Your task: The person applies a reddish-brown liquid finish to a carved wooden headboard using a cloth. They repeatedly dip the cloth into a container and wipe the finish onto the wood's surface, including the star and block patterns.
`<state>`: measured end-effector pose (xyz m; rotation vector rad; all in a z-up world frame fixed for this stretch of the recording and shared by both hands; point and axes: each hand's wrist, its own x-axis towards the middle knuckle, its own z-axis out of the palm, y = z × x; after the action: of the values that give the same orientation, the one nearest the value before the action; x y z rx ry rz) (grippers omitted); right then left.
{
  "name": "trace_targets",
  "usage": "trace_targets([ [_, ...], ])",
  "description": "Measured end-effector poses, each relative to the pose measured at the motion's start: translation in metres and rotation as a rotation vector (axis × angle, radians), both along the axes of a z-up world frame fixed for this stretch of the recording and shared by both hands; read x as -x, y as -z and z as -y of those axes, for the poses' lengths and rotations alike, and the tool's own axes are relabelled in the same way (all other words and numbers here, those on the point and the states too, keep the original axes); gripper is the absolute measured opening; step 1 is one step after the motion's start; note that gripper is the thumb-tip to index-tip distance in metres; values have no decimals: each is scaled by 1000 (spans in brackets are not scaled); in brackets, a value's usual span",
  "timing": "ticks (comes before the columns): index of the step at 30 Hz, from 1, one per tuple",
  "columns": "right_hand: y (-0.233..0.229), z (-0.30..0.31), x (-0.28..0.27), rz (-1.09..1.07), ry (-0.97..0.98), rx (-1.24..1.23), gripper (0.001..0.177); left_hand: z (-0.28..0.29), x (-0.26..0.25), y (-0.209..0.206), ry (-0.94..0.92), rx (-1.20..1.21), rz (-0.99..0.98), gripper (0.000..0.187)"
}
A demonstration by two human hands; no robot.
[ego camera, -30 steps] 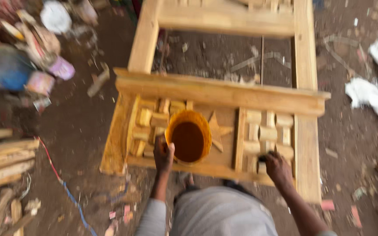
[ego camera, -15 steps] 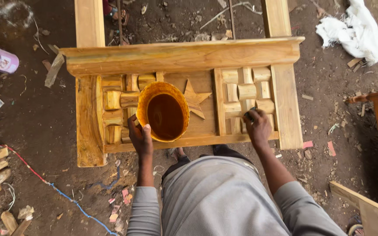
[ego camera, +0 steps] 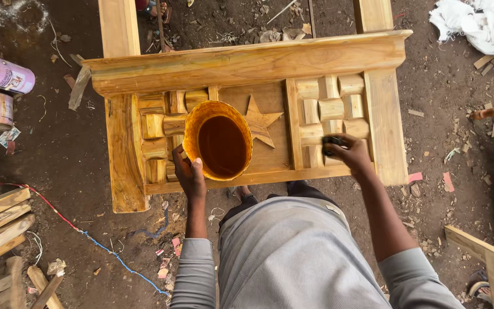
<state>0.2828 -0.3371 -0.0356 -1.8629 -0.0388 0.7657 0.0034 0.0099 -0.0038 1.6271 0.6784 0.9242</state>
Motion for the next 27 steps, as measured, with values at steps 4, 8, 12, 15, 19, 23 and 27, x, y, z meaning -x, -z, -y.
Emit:
trace_targets([
  [4, -46, -48, 30, -312, 3, -327, 46, 1, 0, -4, 18, -11, 34, 75],
  [8, -92, -94, 45, -493, -55, -680, 53, 0, 3, 2, 14, 3, -11, 73],
  [12, -115, -130, 54, -294, -239, -644, 61, -3, 1, 8, -2, 18, -28, 71],
  [15, -112, -148, 62, 11, -348, -481, 52, -2, 2, 10, -24, 20, -47, 69],
  [19, -100, -160, 68, 254, -461, -482, 41, 0, 0, 7, 1, 30, 34, 66],
  [23, -99, -163, 71, 121, -352, -527, 41, 2, 1, 3, 17, 109, 72, 66],
  [27, -114, -164, 71, -56, -342, -511, 36, 1, 3, 1, 3, 124, 69, 63],
])
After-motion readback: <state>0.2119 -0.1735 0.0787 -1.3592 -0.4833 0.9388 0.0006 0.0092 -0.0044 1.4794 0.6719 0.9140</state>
